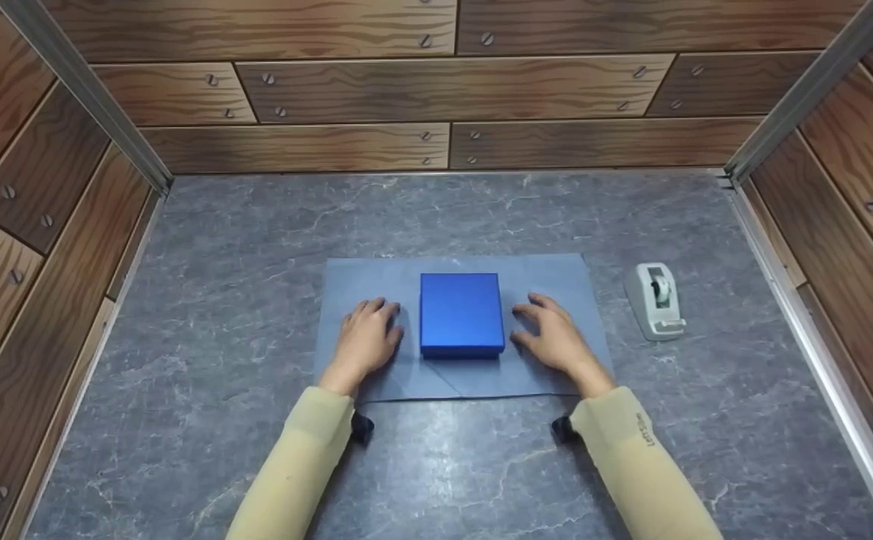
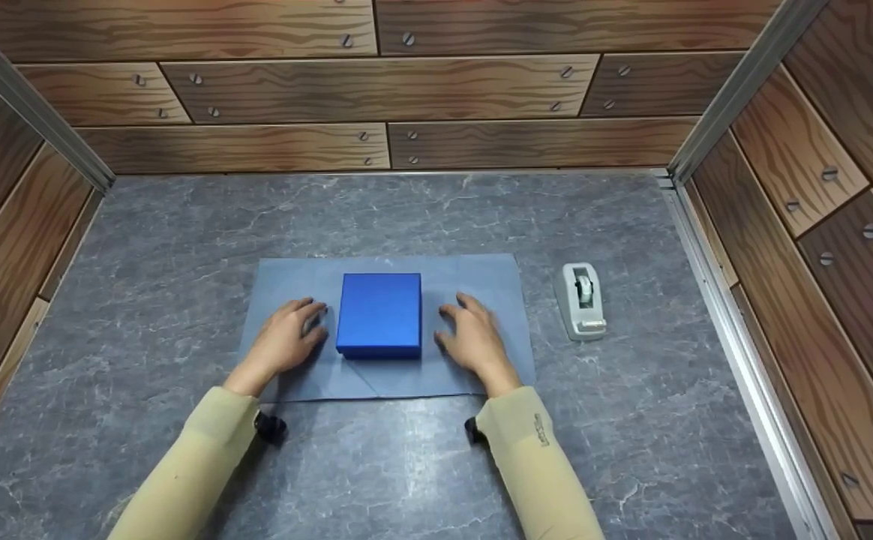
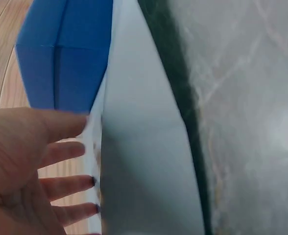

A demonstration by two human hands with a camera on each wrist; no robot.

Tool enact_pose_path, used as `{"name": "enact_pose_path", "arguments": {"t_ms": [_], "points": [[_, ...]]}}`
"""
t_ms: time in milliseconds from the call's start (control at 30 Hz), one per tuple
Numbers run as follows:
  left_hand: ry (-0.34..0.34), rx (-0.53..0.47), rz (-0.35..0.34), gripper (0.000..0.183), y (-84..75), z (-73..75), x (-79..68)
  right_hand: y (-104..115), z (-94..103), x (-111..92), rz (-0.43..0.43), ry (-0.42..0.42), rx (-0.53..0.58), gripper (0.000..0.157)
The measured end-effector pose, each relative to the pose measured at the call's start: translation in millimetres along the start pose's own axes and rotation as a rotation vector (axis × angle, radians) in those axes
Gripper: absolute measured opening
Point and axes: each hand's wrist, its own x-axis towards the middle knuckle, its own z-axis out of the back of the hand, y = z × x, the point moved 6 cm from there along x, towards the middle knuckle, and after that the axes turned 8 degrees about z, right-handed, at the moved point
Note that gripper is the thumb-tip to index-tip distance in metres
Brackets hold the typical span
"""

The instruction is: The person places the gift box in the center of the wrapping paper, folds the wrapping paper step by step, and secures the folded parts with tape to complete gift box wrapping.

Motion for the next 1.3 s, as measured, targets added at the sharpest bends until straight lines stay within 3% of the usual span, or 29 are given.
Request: {"name": "enact_pose_path", "arguments": {"t_ms": [133, 267, 367, 533, 767, 1033, 1300], "points": [[-0.060, -0.194, -0.045, 0.033, -6.9, 4.3, -3.1, 3, 1.7, -1, 0.015, -0.085, 0.225, 0.043], [-0.005, -0.413, -0.069, 0.038, -14.8, 2.1, -6.0, 18, 1.5, -1, 0.048, -0.050, 0.460, 0.054], [0.053, -0.513, -0.079, 0.045, -20.1, -1.5, -8.7, 35, 5.7, -3, 0.090, -0.015, 0.590, 0.055], [0.086, -0.557, -0.083, 0.049, -23.7, -5.9, -11.7, 48, 8.1, -6, 0.097, 0.019, 0.616, 0.057], [0.072, -0.554, -0.065, 0.049, -22.5, -8.6, -11.6, 26, -4.9, -4, 0.053, 0.005, 0.618, 0.060], [0.071, -0.570, -0.065, 0.050, -22.9, -9.6, -12.5, 46, 6.2, -8, 0.048, 0.048, 0.667, 0.057], [0.063, -0.582, -0.063, 0.050, -22.0, -9.9, -12.3, 32, -2.1, -4, 0.054, 0.022, 0.680, 0.058]]}}
